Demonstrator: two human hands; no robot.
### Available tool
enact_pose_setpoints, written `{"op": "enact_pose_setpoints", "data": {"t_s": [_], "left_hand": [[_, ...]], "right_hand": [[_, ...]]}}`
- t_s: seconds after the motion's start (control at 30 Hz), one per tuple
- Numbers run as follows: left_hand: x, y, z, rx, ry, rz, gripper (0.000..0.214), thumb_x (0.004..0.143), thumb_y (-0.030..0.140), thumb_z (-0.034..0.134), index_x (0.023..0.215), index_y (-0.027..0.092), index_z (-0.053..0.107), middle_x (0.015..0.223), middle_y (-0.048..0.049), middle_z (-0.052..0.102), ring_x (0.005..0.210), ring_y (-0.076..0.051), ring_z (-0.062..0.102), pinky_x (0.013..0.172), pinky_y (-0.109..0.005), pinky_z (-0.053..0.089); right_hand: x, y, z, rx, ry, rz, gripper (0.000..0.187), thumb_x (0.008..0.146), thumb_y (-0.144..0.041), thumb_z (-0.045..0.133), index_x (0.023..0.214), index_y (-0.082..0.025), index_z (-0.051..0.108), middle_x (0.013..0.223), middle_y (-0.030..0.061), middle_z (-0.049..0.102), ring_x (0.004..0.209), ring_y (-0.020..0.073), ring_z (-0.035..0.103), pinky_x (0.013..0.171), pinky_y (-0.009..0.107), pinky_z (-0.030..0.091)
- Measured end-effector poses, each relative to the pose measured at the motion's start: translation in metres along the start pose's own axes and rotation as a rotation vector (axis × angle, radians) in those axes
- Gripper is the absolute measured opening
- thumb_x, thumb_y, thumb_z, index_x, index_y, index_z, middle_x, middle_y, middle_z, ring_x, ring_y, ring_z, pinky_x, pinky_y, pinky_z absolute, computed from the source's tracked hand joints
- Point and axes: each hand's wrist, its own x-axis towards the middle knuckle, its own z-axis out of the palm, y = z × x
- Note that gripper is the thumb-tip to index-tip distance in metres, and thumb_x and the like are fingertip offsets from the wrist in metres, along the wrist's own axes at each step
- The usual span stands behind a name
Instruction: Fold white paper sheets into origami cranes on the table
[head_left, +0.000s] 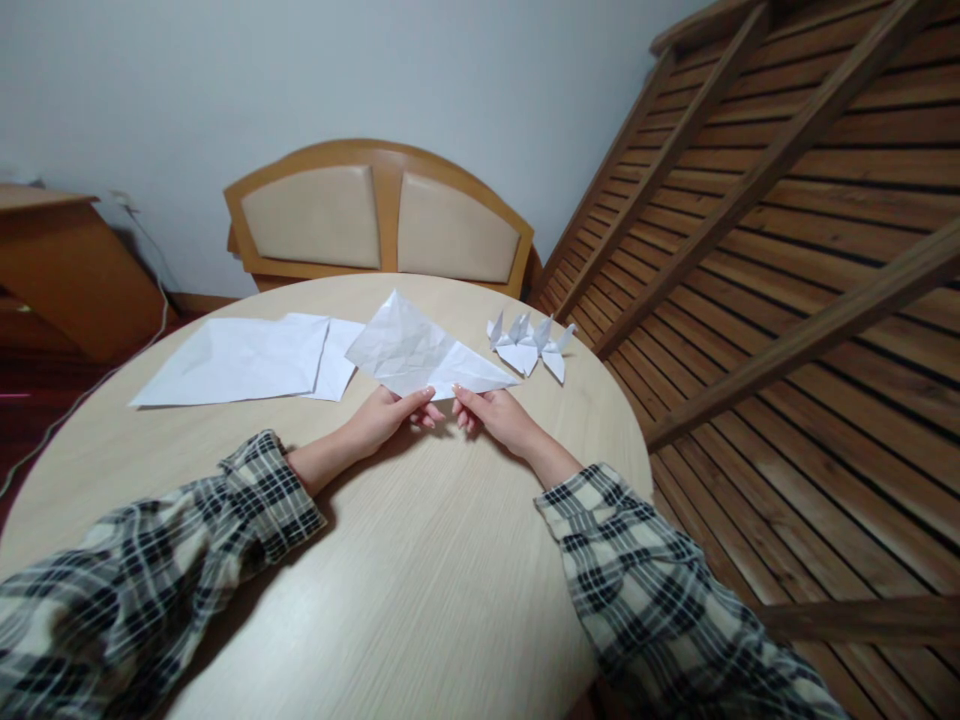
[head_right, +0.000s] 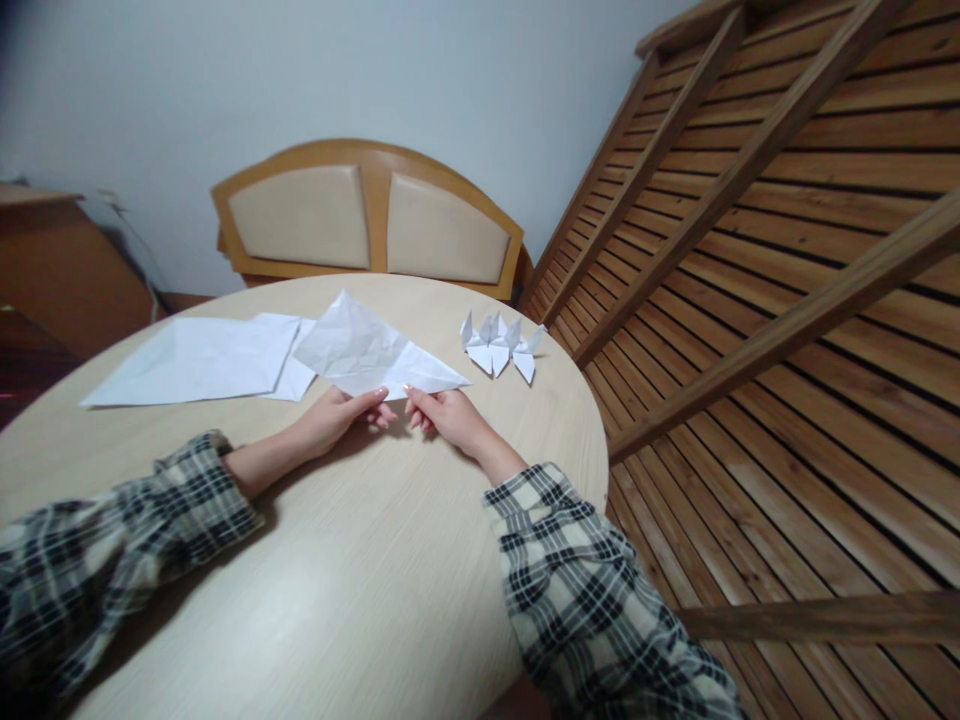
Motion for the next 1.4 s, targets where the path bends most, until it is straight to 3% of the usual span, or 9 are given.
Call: {"op": "enact_pose_setpoints", "data": {"t_s": [0.43,0.67,1.4], "left_hand": [[-0.001,0.002,0.000,0.052,-0.056,0.024,0.037,0.087,0.043,0.061,0.072,0.012,0.074,0.066,-0.0082,0.069,0.059,-0.013,0.056,0.061,-0.027,0.045],[-0.001,0.003,0.000,0.091,-0.056,-0.011,0.039,0.089,0.044,0.058,0.072,0.013,0.074,0.064,-0.0076,0.069,0.060,-0.013,0.057,0.061,-0.026,0.045],[0.001,-0.001,-0.001,-0.022,0.035,-0.076,0.041,0.088,0.047,0.059,0.068,0.013,0.073,0.064,-0.0076,0.068,0.059,-0.013,0.056,0.062,-0.027,0.043]], "right_hand": [[0.003,0.004,0.000,-0.013,0.052,-0.050,0.043,0.081,-0.056,0.064,0.066,-0.016,0.063,0.056,-0.0019,0.057,0.051,0.0074,0.050,0.049,0.021,0.039],[0.002,0.003,-0.002,-0.017,0.048,-0.077,0.051,0.085,-0.063,0.055,0.065,-0.017,0.063,0.055,-0.0003,0.059,0.051,0.0080,0.052,0.051,0.021,0.040],[0.010,0.001,-0.014,0.027,0.252,-0.103,0.063,0.080,-0.076,0.050,0.058,-0.018,0.059,0.051,0.0012,0.055,0.046,0.0095,0.049,0.047,0.023,0.039]]}}
